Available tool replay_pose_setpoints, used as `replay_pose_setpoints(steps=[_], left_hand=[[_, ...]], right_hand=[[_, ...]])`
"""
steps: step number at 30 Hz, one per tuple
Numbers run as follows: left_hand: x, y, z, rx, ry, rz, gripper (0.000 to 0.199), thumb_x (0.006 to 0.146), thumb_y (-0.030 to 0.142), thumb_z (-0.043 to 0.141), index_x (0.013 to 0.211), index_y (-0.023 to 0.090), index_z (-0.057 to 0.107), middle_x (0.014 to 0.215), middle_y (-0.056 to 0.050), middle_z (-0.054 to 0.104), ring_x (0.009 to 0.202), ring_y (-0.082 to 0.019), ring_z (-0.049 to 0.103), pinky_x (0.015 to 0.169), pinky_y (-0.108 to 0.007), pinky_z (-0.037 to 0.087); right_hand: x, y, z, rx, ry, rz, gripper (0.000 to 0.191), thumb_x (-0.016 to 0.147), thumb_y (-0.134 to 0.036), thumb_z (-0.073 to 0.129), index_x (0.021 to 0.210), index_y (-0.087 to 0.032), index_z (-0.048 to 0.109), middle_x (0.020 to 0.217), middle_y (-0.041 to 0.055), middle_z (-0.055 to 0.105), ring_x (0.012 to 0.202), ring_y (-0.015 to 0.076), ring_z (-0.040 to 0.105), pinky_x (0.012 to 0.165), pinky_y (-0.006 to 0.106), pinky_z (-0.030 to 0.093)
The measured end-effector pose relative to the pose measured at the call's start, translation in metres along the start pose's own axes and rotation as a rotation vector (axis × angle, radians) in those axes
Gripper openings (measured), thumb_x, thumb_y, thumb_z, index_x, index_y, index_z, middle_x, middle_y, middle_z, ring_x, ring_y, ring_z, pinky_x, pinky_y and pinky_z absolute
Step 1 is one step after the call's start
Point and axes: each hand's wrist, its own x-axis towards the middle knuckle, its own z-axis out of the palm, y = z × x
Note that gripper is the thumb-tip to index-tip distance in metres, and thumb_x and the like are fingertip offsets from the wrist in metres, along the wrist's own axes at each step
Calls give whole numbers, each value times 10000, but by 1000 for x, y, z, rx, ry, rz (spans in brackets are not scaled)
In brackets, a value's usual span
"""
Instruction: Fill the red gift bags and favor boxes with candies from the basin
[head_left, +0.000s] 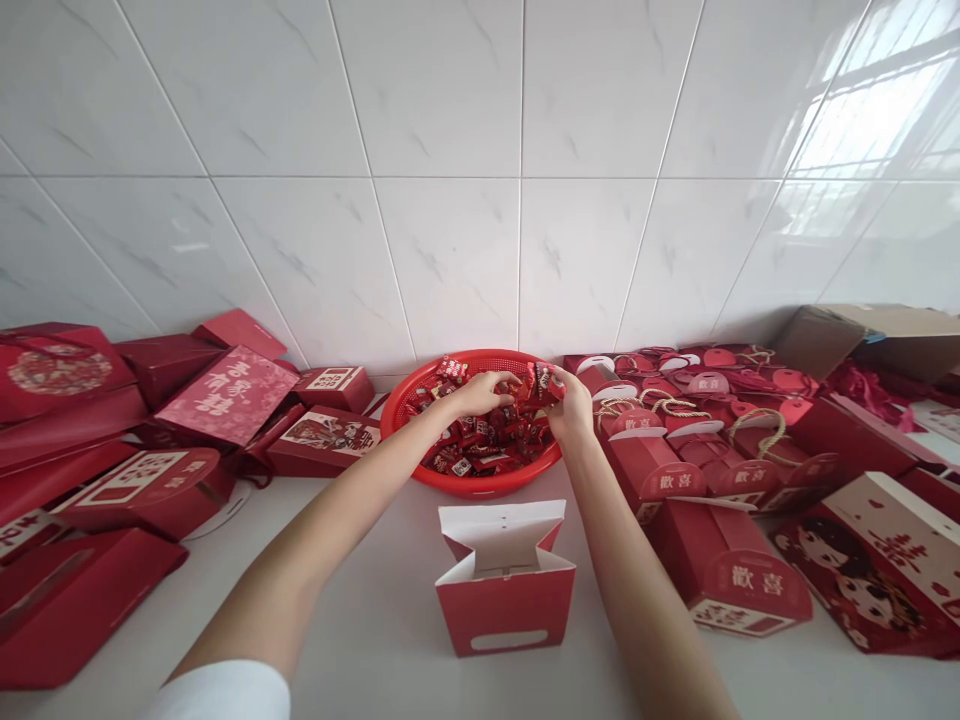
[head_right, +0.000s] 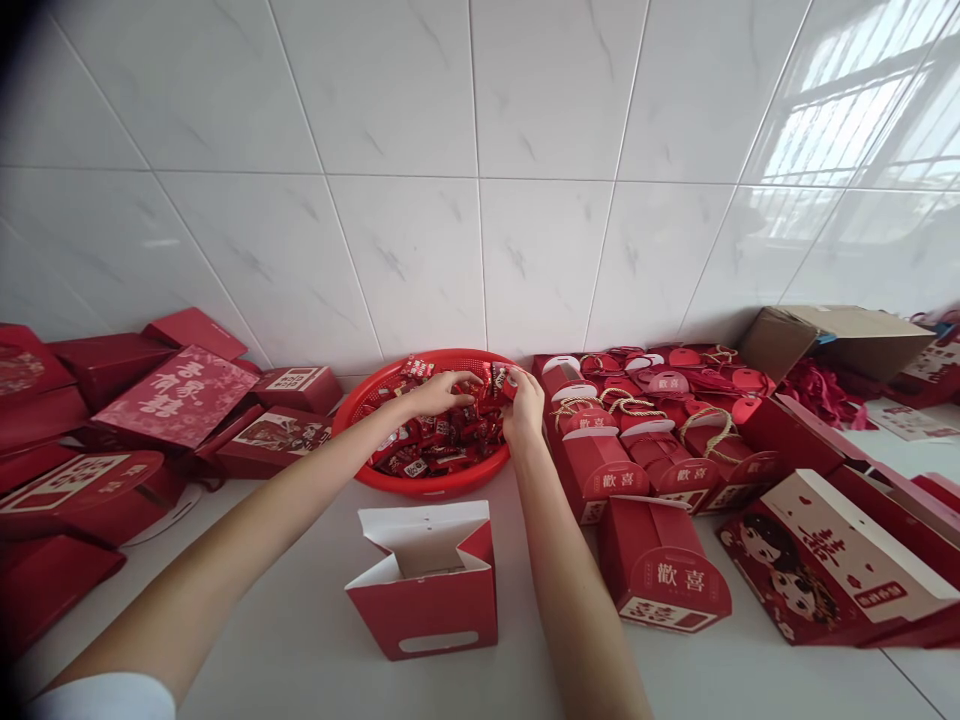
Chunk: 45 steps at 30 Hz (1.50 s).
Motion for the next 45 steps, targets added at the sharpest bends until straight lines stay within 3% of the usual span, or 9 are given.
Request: replay_pose_setpoints(steps=[6,16,25,38,45], left_hand=[[-1,0,-1,-36,40,27,416,781,170,661,1196,189,686,1296,-87,685,1151,-261,648,1029,-393,500],[1,-4,0,-169,123,59,524,723,85,641,1241,156,667,1205,-110,721,1016,-242,697,903,-376,575],[-5,3,-7,-39,155,35,587,646,-25,495,1124,196,753,1106,-39,764,1050,-221,698,957,-335,542],[-9,26,-14,-69,220,-21,327,678,61,511,805,179,788,912,-27,800,920,-213,734,909,-330,555],[-33,51,-18,-308,436,8,179,662,150,583,738,180,742,809,-27,777,807,-205,713,797,-315,567]], right_hand=[[-1,0,0,4,-15,8,120,623,-190,721,725,-173,661,635,-28,674,562,135,616,473,237,456],[-2,-1,1,2,-7,9,105,633,-184,708,726,-172,661,632,-39,665,556,122,602,469,226,432],[-5,-3,3,2,26,11,77,650,-174,675,724,-171,653,613,-48,650,532,109,585,449,217,420],[-12,-6,7,-12,-37,36,87,619,-161,683,705,-169,671,634,-28,678,554,120,599,471,221,442],[-31,-19,17,-31,-178,37,114,586,-181,731,686,-180,676,639,-29,672,593,138,607,489,232,449]])
